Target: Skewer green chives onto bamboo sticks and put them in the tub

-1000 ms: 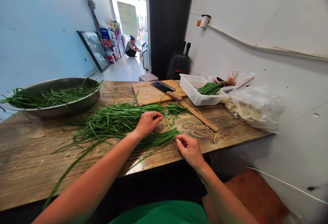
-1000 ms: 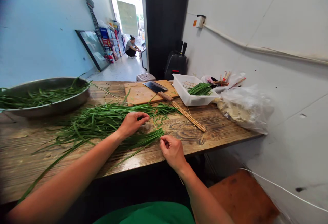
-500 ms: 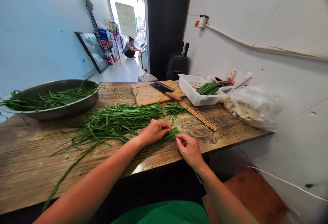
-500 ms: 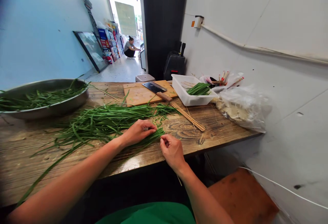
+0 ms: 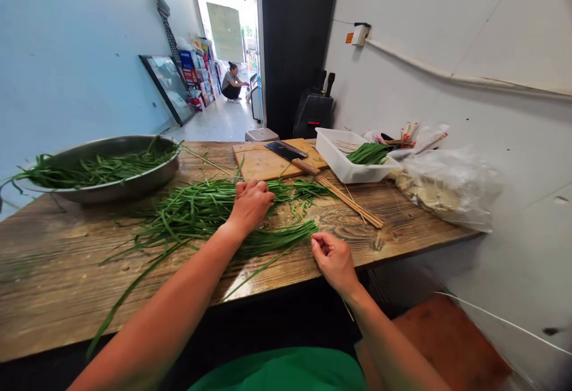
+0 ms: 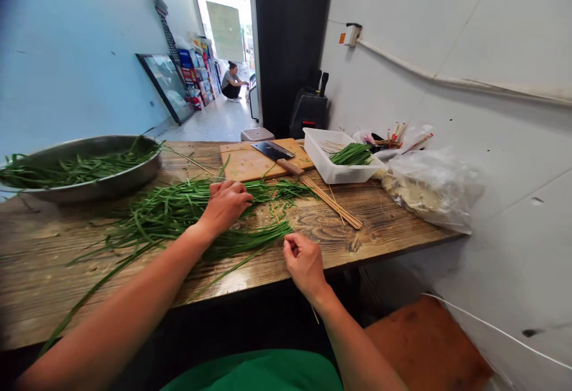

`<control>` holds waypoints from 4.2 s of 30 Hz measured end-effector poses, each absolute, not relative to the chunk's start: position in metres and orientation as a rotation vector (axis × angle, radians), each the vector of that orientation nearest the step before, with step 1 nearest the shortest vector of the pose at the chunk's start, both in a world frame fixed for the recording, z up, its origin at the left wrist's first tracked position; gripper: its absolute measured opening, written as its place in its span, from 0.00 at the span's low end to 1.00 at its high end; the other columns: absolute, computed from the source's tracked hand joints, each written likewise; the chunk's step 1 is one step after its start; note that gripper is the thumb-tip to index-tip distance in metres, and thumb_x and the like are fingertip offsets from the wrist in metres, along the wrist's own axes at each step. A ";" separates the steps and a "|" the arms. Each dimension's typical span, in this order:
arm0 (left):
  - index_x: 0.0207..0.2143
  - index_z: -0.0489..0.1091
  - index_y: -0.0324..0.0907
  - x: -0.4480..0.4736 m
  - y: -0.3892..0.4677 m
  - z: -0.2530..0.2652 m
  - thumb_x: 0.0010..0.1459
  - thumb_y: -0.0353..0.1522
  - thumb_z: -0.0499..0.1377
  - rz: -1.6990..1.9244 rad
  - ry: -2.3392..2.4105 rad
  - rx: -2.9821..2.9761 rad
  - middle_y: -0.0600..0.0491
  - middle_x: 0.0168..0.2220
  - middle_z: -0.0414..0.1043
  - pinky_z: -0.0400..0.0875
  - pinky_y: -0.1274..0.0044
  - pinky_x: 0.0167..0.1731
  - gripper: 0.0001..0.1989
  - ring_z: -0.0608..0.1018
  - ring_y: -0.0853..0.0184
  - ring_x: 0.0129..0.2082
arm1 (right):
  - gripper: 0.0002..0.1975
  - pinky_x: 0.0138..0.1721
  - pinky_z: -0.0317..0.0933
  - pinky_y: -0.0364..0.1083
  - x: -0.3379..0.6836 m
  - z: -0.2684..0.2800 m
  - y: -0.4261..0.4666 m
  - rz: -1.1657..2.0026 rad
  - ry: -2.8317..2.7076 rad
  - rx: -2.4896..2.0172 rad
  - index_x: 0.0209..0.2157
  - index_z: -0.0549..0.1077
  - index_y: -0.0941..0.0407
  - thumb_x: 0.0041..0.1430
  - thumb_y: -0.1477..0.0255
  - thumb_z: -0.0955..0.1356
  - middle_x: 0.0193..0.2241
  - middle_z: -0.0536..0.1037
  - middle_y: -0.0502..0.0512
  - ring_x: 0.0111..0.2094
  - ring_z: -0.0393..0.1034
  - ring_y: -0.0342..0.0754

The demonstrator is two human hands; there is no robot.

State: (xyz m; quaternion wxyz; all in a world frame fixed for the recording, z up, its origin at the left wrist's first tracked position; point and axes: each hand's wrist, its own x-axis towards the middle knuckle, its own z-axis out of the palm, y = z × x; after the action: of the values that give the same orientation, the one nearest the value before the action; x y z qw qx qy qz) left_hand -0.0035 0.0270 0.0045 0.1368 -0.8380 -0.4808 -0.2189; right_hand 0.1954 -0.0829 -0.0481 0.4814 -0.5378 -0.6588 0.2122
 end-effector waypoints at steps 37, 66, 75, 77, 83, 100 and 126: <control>0.30 0.70 0.39 0.016 0.024 -0.004 0.50 0.36 0.52 -1.320 -1.867 -2.940 0.54 0.25 0.73 0.65 0.81 0.25 0.12 0.74 0.71 0.22 | 0.09 0.20 0.57 0.38 0.197 -0.045 -0.082 0.516 -1.646 -1.279 0.32 0.71 0.58 0.54 0.73 0.61 0.21 0.71 0.50 0.19 0.62 0.39; 0.26 0.70 0.38 0.017 0.027 -0.009 0.50 0.39 0.52 -1.389 -1.962 -2.968 0.54 0.23 0.72 0.64 0.82 0.22 0.14 0.71 0.74 0.19 | 0.10 0.20 0.57 0.39 0.197 -0.045 -0.081 0.523 -1.655 -1.265 0.31 0.73 0.58 0.53 0.72 0.61 0.22 0.73 0.51 0.19 0.63 0.40; 0.24 0.70 0.38 0.019 0.024 -0.004 0.50 0.38 0.53 -1.371 -2.009 -2.955 0.55 0.21 0.72 0.62 0.83 0.19 0.13 0.70 0.74 0.18 | 0.10 0.23 0.60 0.39 0.197 -0.047 -0.080 0.540 -1.651 -1.258 0.31 0.73 0.58 0.53 0.72 0.62 0.22 0.73 0.51 0.21 0.65 0.41; 0.25 0.71 0.38 0.020 0.023 -0.003 0.49 0.37 0.53 -1.353 -2.019 -2.951 0.55 0.20 0.71 0.61 0.83 0.18 0.12 0.69 0.74 0.18 | 0.09 0.23 0.60 0.39 0.197 -0.047 -0.080 0.537 -1.652 -1.265 0.31 0.73 0.58 0.53 0.72 0.62 0.22 0.73 0.51 0.21 0.65 0.41; 0.24 0.71 0.38 0.021 0.022 -0.002 0.49 0.37 0.53 -1.352 -2.034 -2.928 0.56 0.18 0.70 0.60 0.83 0.17 0.12 0.69 0.74 0.17 | 0.09 0.22 0.59 0.39 0.197 -0.046 -0.080 0.509 -1.657 -1.273 0.31 0.74 0.58 0.53 0.73 0.62 0.22 0.74 0.51 0.20 0.65 0.40; 0.24 0.70 0.38 0.019 0.023 -0.004 0.50 0.37 0.53 -1.368 -1.968 -2.952 0.56 0.21 0.71 0.62 0.83 0.21 0.12 0.70 0.74 0.19 | 0.09 0.23 0.60 0.39 0.198 -0.046 -0.080 0.512 -1.663 -1.271 0.31 0.73 0.58 0.53 0.73 0.62 0.23 0.74 0.51 0.21 0.66 0.41; 0.32 0.73 0.47 -0.012 0.032 0.009 0.54 0.33 0.53 -0.696 -1.372 -2.525 0.51 0.33 0.69 0.56 0.70 0.40 0.09 0.68 0.64 0.37 | 0.07 0.22 0.58 0.38 0.196 -0.049 -0.080 0.516 -1.637 -1.287 0.31 0.71 0.58 0.55 0.73 0.62 0.21 0.72 0.50 0.20 0.64 0.40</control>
State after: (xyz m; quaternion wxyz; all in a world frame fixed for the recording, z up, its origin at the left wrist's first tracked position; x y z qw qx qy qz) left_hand -0.0116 0.0324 0.0090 0.0925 -0.8503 -0.4619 -0.2346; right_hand 0.1960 -0.0803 -0.0489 0.4777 -0.5271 -0.6704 0.2112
